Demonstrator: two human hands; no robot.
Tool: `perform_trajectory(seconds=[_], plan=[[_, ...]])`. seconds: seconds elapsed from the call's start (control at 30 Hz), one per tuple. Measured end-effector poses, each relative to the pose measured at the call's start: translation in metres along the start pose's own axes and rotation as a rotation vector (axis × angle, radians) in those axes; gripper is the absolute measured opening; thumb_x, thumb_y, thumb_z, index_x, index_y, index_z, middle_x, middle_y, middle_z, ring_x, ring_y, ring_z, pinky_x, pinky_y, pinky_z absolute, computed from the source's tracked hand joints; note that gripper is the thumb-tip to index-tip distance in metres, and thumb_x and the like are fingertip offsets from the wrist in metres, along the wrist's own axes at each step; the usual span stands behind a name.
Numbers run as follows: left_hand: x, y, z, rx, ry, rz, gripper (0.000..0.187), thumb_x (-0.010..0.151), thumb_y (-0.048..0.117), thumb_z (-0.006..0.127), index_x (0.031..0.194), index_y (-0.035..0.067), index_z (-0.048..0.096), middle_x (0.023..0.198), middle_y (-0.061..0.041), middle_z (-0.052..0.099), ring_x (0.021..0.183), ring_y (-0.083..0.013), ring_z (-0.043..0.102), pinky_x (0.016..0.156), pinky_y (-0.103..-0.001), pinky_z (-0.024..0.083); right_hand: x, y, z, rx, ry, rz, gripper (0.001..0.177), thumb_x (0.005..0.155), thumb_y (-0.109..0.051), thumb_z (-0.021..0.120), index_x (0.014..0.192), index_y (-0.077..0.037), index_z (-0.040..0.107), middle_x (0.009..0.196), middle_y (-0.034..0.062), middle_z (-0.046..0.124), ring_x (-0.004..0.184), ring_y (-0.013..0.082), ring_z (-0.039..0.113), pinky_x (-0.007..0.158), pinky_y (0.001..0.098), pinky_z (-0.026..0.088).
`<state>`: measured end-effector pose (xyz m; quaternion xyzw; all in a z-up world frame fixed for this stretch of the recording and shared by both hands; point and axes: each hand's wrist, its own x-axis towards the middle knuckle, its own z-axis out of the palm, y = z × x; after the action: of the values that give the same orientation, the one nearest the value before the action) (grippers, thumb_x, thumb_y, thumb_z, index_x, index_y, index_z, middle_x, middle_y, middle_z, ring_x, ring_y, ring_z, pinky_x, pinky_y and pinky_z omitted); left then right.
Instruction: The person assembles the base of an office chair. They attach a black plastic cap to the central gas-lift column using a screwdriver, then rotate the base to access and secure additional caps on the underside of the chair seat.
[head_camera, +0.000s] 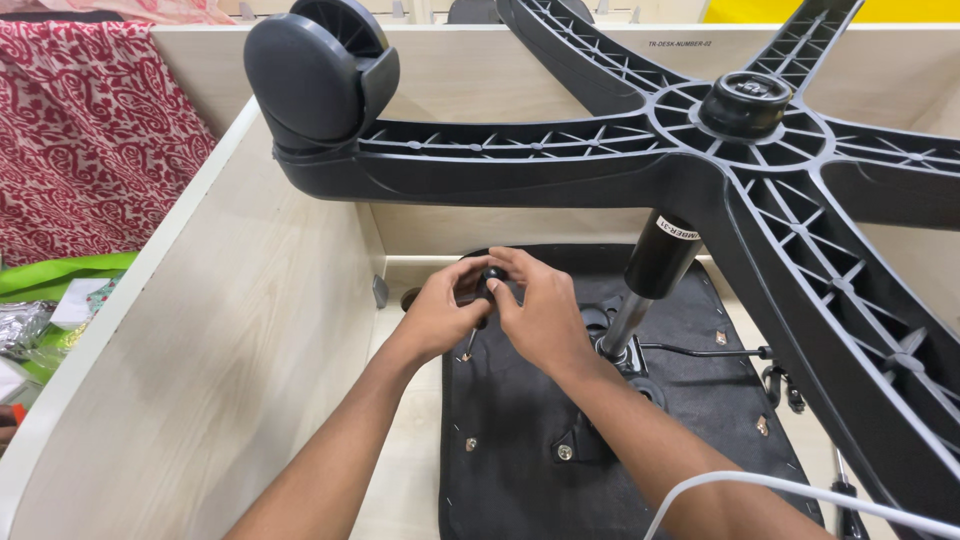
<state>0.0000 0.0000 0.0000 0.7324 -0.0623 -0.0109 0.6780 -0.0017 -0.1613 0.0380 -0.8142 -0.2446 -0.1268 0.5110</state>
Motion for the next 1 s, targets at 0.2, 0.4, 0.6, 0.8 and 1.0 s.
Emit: perform_trajectory(seconds=[0.2,0.4,0.6,0.8,1.0], plan=[[0.009,-0.008,0.001,0.166,0.172,0.026,0.037,0.081,0.007,0.075,0.117,0.0,0.067,0.102,-0.007,0.075,0.091,-0.013,0.073,0.077,-0.03,0.06,0.003,0.006,0.003,-0.071,-0.009,0.062,0.028,0.089,-0.017,0.074,0.117,-0.012,0.077,0.106,0.0164,0.075,0.096,0.0282,0.073,0.076,0.0365,0.055],[0.011,-0.018,-0.005,0.019,0.07,0.033,0.035,0.085,0.005,0.07,0.12,0.001,0.065,0.107,-0.006,0.073,0.1,-0.0126,0.071,0.085,-0.029,0.058,0.01,0.018,0.015,-0.071,0.001,0.127,0.03,0.086,-0.016,0.075,0.116,-0.013,0.077,0.103,0.015,0.073,0.095,0.0259,0.074,0.083,0.0353,0.057],[0.022,-0.024,-0.017,0.044,0.063,0.049,0.044,0.084,0.004,0.073,0.128,0.004,0.064,0.11,-0.004,0.074,0.103,-0.0128,0.072,0.092,-0.027,0.059,0.013,0.035,0.019,0.016,-0.019,0.043,0.031,0.092,-0.014,0.072,0.122,-0.01,0.071,0.117,0.0118,0.075,0.111,0.0241,0.074,0.095,0.036,0.056],[0.018,-0.029,-0.017,0.135,0.141,-0.026,0.047,0.081,0.002,0.075,0.127,0.002,0.066,0.108,-0.01,0.072,0.096,-0.0181,0.07,0.083,-0.032,0.061,0.013,0.034,0.031,-0.06,-0.045,0.115,0.027,0.085,-0.018,0.079,0.112,-0.012,0.08,0.112,0.0146,0.073,0.106,0.0267,0.071,0.089,0.0377,0.055],[0.027,-0.039,-0.03,-0.038,-0.018,-0.025,0.051,0.084,0.006,0.073,0.134,0.006,0.061,0.117,-0.004,0.074,0.108,-0.0131,0.07,0.097,-0.026,0.056,0.017,0.043,0.039,0.053,-0.068,0.087,0.039,0.094,-0.014,0.067,0.132,-0.011,0.067,0.125,0.0103,0.074,0.117,0.0226,0.071,0.094,0.037,0.055]])
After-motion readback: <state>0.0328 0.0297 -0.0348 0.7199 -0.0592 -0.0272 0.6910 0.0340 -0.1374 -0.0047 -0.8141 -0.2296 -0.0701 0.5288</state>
